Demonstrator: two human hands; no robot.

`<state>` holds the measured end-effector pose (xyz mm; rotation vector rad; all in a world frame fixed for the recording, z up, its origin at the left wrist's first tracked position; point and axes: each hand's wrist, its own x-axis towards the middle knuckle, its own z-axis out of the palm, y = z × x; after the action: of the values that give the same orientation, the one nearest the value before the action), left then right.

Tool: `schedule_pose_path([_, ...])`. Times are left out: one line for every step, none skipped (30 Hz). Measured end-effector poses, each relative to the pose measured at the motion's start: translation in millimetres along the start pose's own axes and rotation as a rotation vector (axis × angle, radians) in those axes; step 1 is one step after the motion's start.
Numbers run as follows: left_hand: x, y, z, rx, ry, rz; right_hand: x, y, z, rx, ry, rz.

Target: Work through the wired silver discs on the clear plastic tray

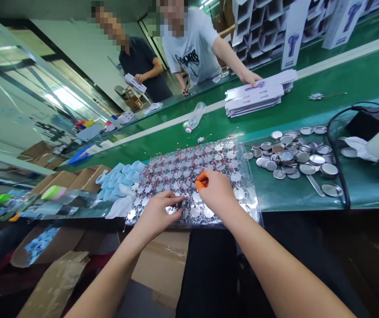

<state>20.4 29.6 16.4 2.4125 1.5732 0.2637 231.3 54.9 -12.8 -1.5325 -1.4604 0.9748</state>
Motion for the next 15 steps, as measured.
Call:
schedule_pose_path([-0.4,-1.1,0.5,-0.004,0.005,0.004,-0.4,-0.4,-0.3,-0.006,-0.002,-0.001])
schedule_pose_path([-1.1,-1.9,1.1,-0.006,0.014,0.009,-0.7,-0.9,-0.6,-0.011,-0.004,0.0])
schedule_pose_path([-1.9,-2.5,1.9,-0.003,0.025,0.013,-0.9,-1.4,-0.9,-0.015,-0.006,0.005])
schedule_pose_path([-2.8,-2.8,2.9,0.003,0.037,0.017,-1.1,-2.0,-1.1,-0.018,-0.008,0.01])
schedule_pose_path([-3.6,-3.0,4.0,0.011,0.049,0.02,-1.3,-2.4,-1.2,-0.021,-0.009,0.016])
schedule_pose_path([-4.2,-3.0,5.1,0.019,0.06,0.023,-1.4,-2.6,-1.3,-0.026,-0.009,0.019])
schedule_pose_path([-4.7,-3.0,6.2,0.03,0.069,0.027,-1.4,-2.8,-1.3,-0.031,-0.009,0.021])
schedule_pose_path([-5.1,-2.9,7.2,0.042,0.076,0.031,-1.5,-2.9,-1.2,-0.035,-0.009,0.021])
schedule_pose_path([-5.3,-2.9,8.0,0.055,0.082,0.037,-1.5,-3.0,-1.2,-0.036,-0.009,0.02])
schedule_pose_path([-5.4,-2.9,8.6,0.068,0.085,0.043,-1.6,-3.2,-1.3,-0.037,-0.009,0.02])
schedule_pose_path([-5.5,-2.8,9.1,0.081,0.088,0.049,-1.7,-3.4,-1.4,-0.037,-0.011,0.021])
schedule_pose_path([-5.6,-2.6,9.4,0.093,0.092,0.055,-1.8,-3.6,-1.6,-0.036,-0.012,0.024])
schedule_pose_path([-5.8,-2.3,9.6,0.106,0.096,0.061,-2.0,-3.7,-1.7,-0.035,-0.014,0.026])
schedule_pose_path([-6.1,-2.0,9.9,0.118,0.098,0.067,-2.1,-3.8,-1.9,-0.034,-0.014,0.027])
schedule_pose_path([-6.6,-1.6,10.2,0.13,0.101,0.072,-2.1,-3.6,-1.9,-0.031,-0.013,0.027])
